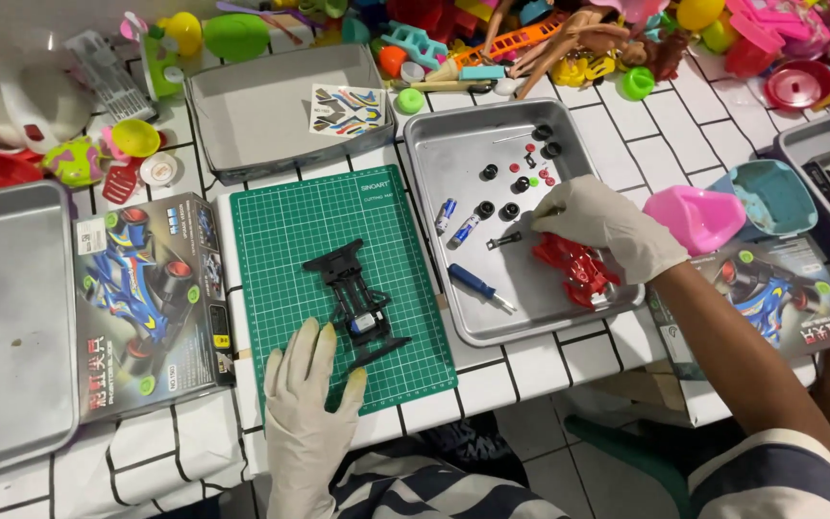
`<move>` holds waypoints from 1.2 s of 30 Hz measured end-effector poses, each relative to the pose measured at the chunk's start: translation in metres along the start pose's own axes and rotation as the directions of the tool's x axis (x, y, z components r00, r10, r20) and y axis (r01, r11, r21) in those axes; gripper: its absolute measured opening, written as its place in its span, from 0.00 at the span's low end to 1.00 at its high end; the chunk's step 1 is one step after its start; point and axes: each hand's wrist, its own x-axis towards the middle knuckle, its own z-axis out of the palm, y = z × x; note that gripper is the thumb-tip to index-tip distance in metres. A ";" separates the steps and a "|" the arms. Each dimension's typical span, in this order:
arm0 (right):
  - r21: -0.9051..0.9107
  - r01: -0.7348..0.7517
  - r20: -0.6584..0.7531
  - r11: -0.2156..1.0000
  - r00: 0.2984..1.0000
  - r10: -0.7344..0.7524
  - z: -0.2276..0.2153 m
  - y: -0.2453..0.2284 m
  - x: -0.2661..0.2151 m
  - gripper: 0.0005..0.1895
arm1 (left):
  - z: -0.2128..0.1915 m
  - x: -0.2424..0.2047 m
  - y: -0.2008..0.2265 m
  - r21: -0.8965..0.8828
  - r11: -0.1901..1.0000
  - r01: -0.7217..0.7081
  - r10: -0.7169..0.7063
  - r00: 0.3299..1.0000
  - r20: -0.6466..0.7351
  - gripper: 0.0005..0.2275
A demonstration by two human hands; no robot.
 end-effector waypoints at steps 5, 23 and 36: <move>-0.035 -0.115 -0.115 0.993 0.987 0.110 0.024 -0.006 0.010 0.11 | -0.005 0.001 -0.005 -0.058 0.997 -0.047 0.049 0.998 0.030 0.26; -0.239 0.282 -0.154 0.929 0.934 -0.323 0.045 -0.024 0.047 0.05 | -0.014 -0.002 -0.009 -0.214 0.976 0.043 -0.015 0.991 0.131 0.29; -0.281 0.618 -0.663 0.734 0.428 -0.614 0.069 -0.009 0.034 0.10 | -0.032 -0.005 0.002 -0.577 0.817 0.023 -0.028 1.000 -0.001 0.27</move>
